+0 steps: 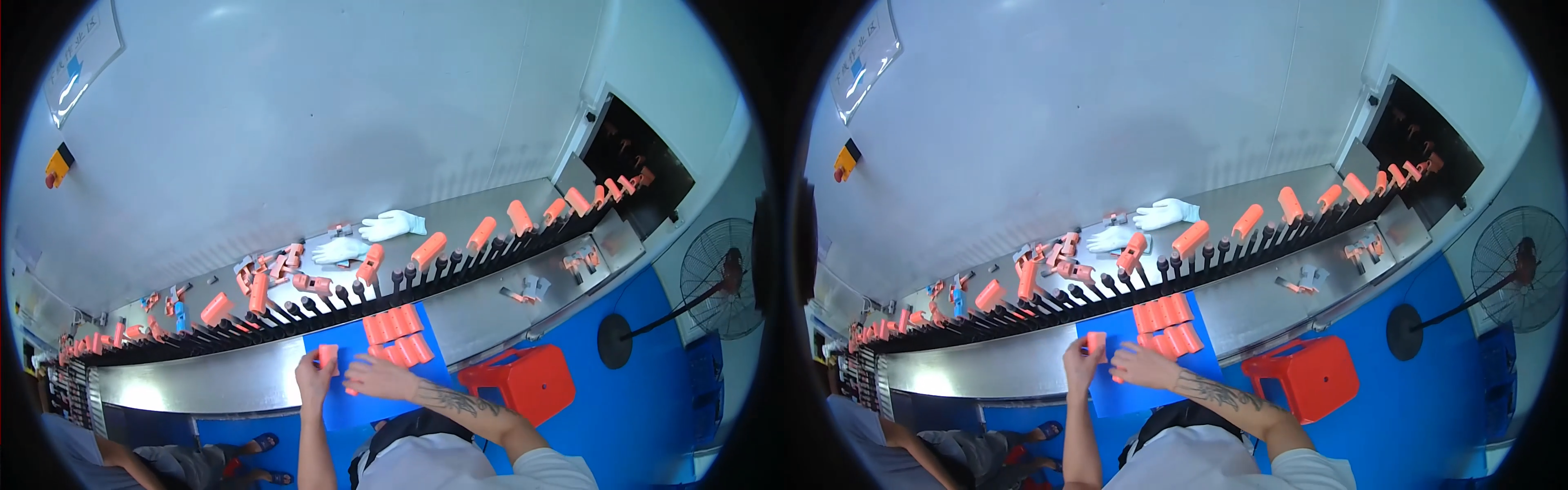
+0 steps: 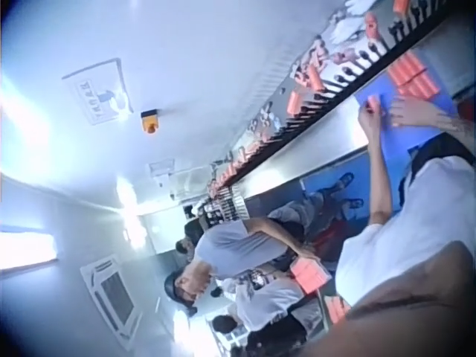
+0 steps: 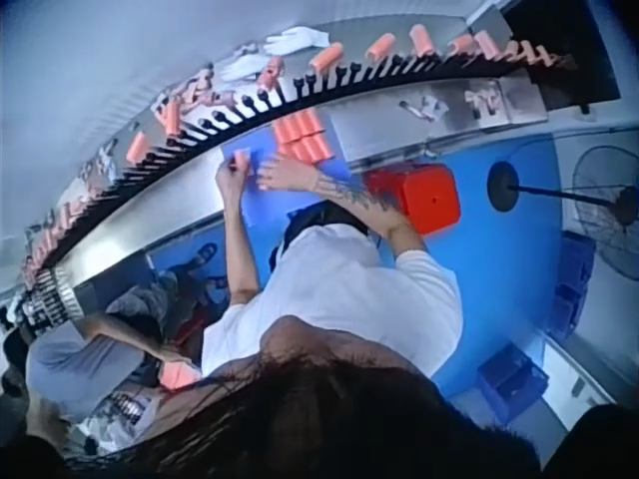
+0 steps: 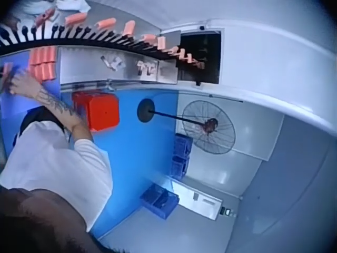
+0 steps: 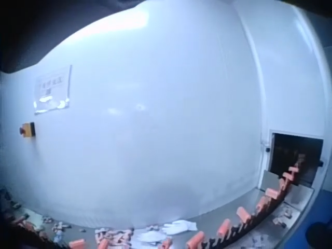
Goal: Collect orange plastic parts from a conveyor belt and arrange them onto a blue tray.
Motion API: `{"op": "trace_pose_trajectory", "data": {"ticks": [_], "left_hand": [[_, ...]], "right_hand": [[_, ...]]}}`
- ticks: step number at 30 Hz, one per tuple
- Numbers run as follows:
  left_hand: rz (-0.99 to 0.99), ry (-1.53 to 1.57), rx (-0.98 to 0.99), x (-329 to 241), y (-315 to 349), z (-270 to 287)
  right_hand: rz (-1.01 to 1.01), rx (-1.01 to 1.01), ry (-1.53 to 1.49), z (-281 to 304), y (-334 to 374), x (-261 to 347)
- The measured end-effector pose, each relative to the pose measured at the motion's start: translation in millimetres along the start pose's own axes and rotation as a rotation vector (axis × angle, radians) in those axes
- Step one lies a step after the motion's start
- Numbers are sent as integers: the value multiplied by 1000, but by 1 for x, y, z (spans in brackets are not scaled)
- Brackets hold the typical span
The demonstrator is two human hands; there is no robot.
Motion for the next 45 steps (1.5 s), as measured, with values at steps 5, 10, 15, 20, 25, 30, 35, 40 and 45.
{"op": "trace_pose_trajectory", "data": {"ticks": [5, 10, 15, 20, 25, 30, 35, 40, 45], "left_hand": [[13, -58, 124, -9, -8, -72], [66, 212, 116, -29, 12, -130], [140, 453, 179, -54, 32, -159], [-151, 230, -12, -91, 75, -145], [-117, 125, 219, -116, 128, -145], [-169, 139, 193, -155, 135, -201], [-66, 159, 182, -191, 152, -238], [9, 276, 129, -229, 159, -241], [-669, 297, 18, -380, 108, -247]], "right_hand": [[172, 254, 124, -28, 23, -25], [-52, -223, 178, 34, 74, -33], [-556, -329, 140, 75, 183, -55], [-602, -347, 201, 107, 208, -91], [-652, -348, 198, 120, 231, -121], [-823, -464, 326, 153, 261, -131], [-921, -455, 148, 171, 291, -165], [-906, -395, 42, 255, 303, -182], [-777, -812, 247, 386, 262, -266]]}}
Point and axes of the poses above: each hand's wrist, its own y-axis away from the middle knuckle, its own z-axis out of the back of the hand, x = y × z, the point moved 1 cm from there along -y, towards the middle knuckle, and after that the axes turned 15 degrees about -x, right-handed, at the moved point
